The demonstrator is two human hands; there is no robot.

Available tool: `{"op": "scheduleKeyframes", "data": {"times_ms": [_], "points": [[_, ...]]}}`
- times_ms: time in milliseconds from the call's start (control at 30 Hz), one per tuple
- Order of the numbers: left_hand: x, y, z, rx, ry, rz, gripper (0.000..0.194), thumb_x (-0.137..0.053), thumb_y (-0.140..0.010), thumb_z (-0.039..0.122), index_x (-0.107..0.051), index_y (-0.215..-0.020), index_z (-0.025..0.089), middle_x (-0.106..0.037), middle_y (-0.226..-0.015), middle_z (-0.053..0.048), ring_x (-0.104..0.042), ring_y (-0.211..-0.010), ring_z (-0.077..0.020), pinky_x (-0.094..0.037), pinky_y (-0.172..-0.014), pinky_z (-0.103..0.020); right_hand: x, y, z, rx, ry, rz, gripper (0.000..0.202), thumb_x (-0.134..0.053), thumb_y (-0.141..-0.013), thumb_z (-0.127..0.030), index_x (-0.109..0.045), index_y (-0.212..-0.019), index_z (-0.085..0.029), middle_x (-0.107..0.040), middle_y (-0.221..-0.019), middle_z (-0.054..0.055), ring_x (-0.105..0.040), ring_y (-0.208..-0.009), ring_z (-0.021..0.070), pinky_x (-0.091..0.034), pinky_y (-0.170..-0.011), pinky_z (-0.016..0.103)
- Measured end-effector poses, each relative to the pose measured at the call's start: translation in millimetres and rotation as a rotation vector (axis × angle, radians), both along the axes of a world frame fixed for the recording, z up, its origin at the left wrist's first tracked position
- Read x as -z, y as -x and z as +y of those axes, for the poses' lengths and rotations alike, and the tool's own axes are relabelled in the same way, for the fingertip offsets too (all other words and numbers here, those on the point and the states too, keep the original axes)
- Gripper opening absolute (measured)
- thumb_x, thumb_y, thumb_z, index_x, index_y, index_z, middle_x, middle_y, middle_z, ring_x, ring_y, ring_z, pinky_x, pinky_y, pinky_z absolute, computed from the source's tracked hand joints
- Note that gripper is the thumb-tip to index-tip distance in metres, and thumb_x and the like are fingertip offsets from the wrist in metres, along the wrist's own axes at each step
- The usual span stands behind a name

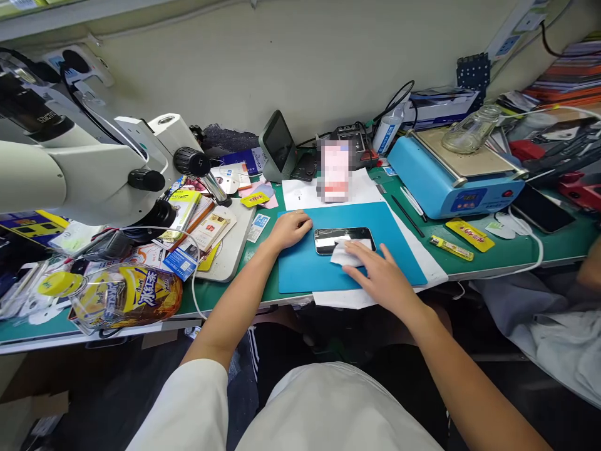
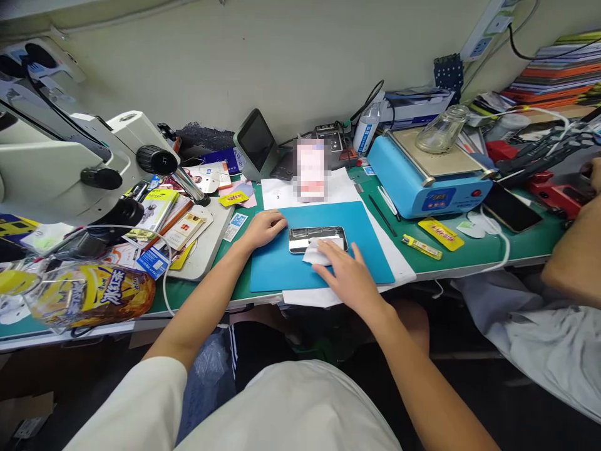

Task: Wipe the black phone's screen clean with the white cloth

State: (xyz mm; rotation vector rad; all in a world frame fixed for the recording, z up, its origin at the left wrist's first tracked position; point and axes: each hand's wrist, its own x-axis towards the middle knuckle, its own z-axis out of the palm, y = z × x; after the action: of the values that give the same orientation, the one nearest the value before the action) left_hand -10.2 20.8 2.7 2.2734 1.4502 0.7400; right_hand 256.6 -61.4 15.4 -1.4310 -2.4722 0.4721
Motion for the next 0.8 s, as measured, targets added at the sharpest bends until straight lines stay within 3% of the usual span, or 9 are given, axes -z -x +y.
{"op": "scheduleKeyframes", "data": {"times_ms": [200,300,500,633,800], "points": [[-1.4,-1,-2,-0.01,-0.011,-0.007,0.028,-0.049,-0.098,0.025,-0.07,-0.082,0.019,-0.071,-0.088,-0.005,-0.065,-0.084,-0.0193,-0.044,-0.072,-0.03,1.1,-26,8,0.125,0.005,-0.03,0.055,-0.039,-0.099,-0.055,-0.053,-0.141,-0.023,-0.055,-0.152,0.011,-0.053,-0.138,0.0349,-0.021,-0.12,0.068],[-0.4,-1,-2,-0.019,-0.02,-0.016,0.026,-0.048,-0.098,0.026,-0.072,-0.088,0.02,-0.072,-0.091,-0.005,-0.066,-0.086,-0.0197,-0.045,-0.074,-0.03,0.3,-24,21,0.143,0.006,-0.035,0.055,-0.041,-0.097,-0.054,-0.053,-0.14,-0.022,-0.06,-0.147,0.012,-0.056,-0.133,0.036,-0.024,-0.119,0.069],[2.6,0,-1,-0.024,-0.024,-0.023,0.026,-0.048,-0.098,0.028,-0.073,-0.094,0.021,-0.075,-0.097,-0.005,-0.067,-0.086,-0.0204,-0.048,-0.077,-0.03,-0.7,-16,51,0.172,-0.015,-0.027,0.052,-0.038,-0.098,-0.053,-0.056,-0.135,-0.022,-0.074,-0.119,0.011,-0.068,-0.111,0.0356,-0.038,-0.112,0.063],[3.1,0,-1,-0.017,-0.023,-0.024,0.026,-0.049,-0.098,0.028,-0.073,-0.094,0.021,-0.076,-0.098,-0.005,-0.067,-0.086,-0.0203,-0.049,-0.078,-0.03,0.2,-15,40,0.148,-0.031,-0.026,0.058,-0.038,-0.098,-0.055,-0.049,-0.144,-0.021,-0.073,-0.118,0.011,-0.067,-0.11,0.0349,-0.04,-0.111,0.06],[1.6,-1,-1,-0.011,-0.019,-0.021,0.026,-0.049,-0.098,0.027,-0.074,-0.094,0.021,-0.076,-0.097,-0.005,-0.067,-0.088,-0.0206,-0.047,-0.077,-0.03,2.2,-18,8,0.129,-0.024,-0.025,0.065,-0.037,-0.098,-0.057,-0.04,-0.15,-0.018,-0.07,-0.125,0.014,-0.061,-0.124,0.0361,-0.035,-0.115,0.061]]}}
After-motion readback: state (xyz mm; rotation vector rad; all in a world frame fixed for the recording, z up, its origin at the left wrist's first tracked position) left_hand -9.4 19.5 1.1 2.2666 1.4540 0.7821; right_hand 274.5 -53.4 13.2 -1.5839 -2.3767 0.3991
